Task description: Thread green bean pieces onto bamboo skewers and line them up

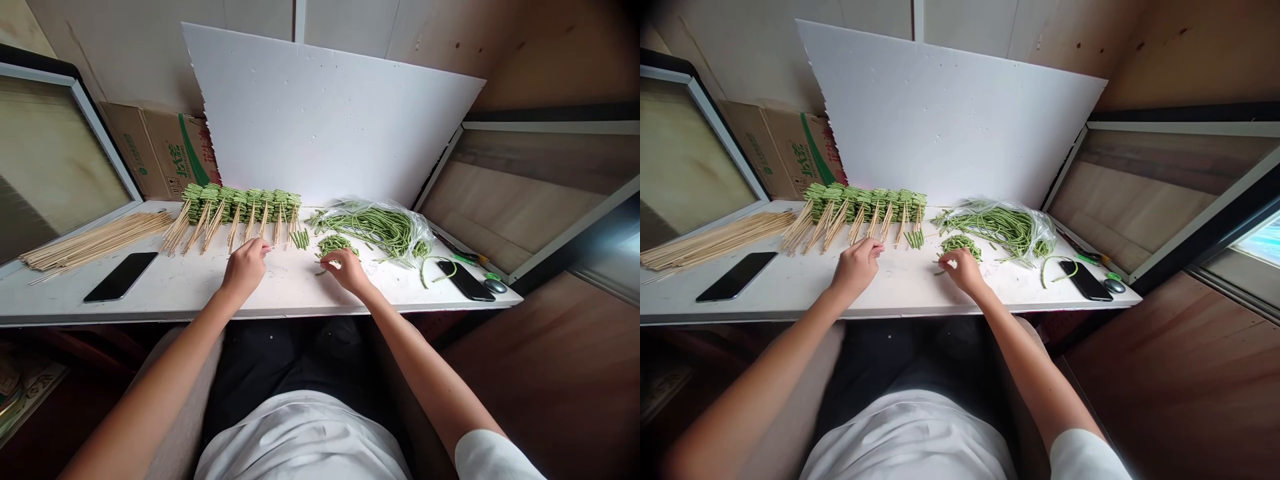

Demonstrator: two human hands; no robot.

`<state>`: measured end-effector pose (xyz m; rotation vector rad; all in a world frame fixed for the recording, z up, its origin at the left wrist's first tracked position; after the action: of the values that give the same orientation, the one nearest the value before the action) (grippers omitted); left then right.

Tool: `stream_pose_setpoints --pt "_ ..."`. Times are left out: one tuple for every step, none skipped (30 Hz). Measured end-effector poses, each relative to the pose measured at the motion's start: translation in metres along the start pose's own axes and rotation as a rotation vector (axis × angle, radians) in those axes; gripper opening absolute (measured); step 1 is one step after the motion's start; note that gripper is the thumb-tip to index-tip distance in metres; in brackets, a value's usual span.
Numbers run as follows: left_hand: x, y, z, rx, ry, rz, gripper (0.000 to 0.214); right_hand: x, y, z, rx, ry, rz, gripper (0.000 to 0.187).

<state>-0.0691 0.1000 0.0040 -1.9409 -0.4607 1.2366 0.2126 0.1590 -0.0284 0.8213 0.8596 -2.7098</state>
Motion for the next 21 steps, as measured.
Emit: stream_pose_setpoints --pt "-0.003 -0.001 0.000 0.009 -0.009 -0.021 0.025 -0.005 -0.002 -0.002 0.065 -0.141 -0.058 0.015" --pt "-0.007 -0.002 -0.001 0.019 -0.019 -0.045 0.025 -0.011 -0.003 -0.005 0.136 -0.298 -0.114 0.022" --pt "-0.011 -0.004 -0.002 0.032 -0.026 -0.070 0.025 -0.015 -0.004 -0.007 0.204 -0.455 -0.163 0.029" --pt "-0.015 -0.005 -0.003 0.046 -0.029 -0.092 0.024 -0.019 -0.005 -0.008 0.260 -0.600 -0.205 0.036" --pt "-0.019 -0.006 -0.004 0.060 -0.028 -0.112 0.024 -0.023 -0.005 -0.007 0.302 -0.725 -0.236 0.042" --pt "-0.023 -0.008 -0.005 0.072 -0.024 -0.128 0.023 -0.025 -0.005 -0.005 0.331 -0.827 -0.252 0.045" --pt "-0.025 -0.009 -0.006 0.080 -0.021 -0.140 0.023 -0.027 -0.006 -0.001 0.349 -0.913 -0.252 0.046" --pt "-0.027 -0.009 -0.007 0.084 -0.021 -0.147 0.022 -0.029 -0.006 0.004 0.362 -0.988 -0.239 0.045" --pt "-0.028 -0.010 -0.008 0.087 -0.021 -0.147 0.022 -0.028 -0.006 0.009 0.378 -1.055 -0.217 0.043" --pt "-0.029 -0.010 -0.009 0.090 -0.022 -0.141 0.022 -0.028 -0.005 0.014 0.399 -1.114 -0.193 0.040" --pt "-0.029 -0.010 -0.010 0.098 -0.020 -0.130 0.022 -0.026 -0.005 0.018 0.424 -1.161 -0.172 0.038" --pt "-0.028 -0.010 -0.011 0.110 -0.015 -0.119 0.022 -0.025 -0.004 0.020 0.451 -1.196 -0.160 0.036" --pt "-0.028 -0.010 -0.013 0.126 -0.009 -0.111 0.022 -0.023 -0.004 0.022 0.477 -1.218 -0.154 0.035" --pt "-0.027 -0.009 -0.014 0.142 -0.003 -0.104 0.022 -0.021 -0.003 0.022 0.498 -1.229 -0.151 0.034" --pt "-0.027 -0.009 -0.015 0.154 0.005 -0.101 0.022 -0.020 -0.003 0.022 0.512 -1.232 -0.147 0.033" --pt "-0.027 -0.008 -0.016 0.160 0.012 -0.100 0.022 -0.019 -0.003 0.022 0.518 -1.232 -0.142 0.033" --pt "-0.027 -0.008 -0.016 0.161 0.017 -0.099 0.022 -0.018 -0.003 0.022 0.517 -1.231 -0.134 0.032" --pt "-0.028 -0.008 -0.017 0.159 0.021 -0.098 0.023 -0.017 -0.003 0.022 0.511 -1.228 -0.126 0.031" --pt "-0.028 -0.008 -0.017 0.156 0.024 -0.099 0.023 -0.016 -0.003 0.022 0.504 -1.225 -0.117 0.031" --pt "-0.029 -0.009 -0.017 0.154 0.022 -0.101 0.023 -0.016 -0.003 0.022 0.496 -1.222 -0.110 0.031" --pt "-0.030 -0.009 -0.017 0.153 0.016 -0.106 0.022 -0.015 -0.003 0.022 0.489 -1.219 -0.103 0.031"
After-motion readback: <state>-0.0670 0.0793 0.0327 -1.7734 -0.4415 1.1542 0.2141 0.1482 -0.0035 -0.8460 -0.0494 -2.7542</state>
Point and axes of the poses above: each hand's wrist, its own y-axis away from the middle knuckle, its own x-axis out of the palm, z = x × y, the point moved 5 cm from there along -y, towards the middle knuckle, and after that the axes turned 6 degrees about -y, right-handed, at the moved point
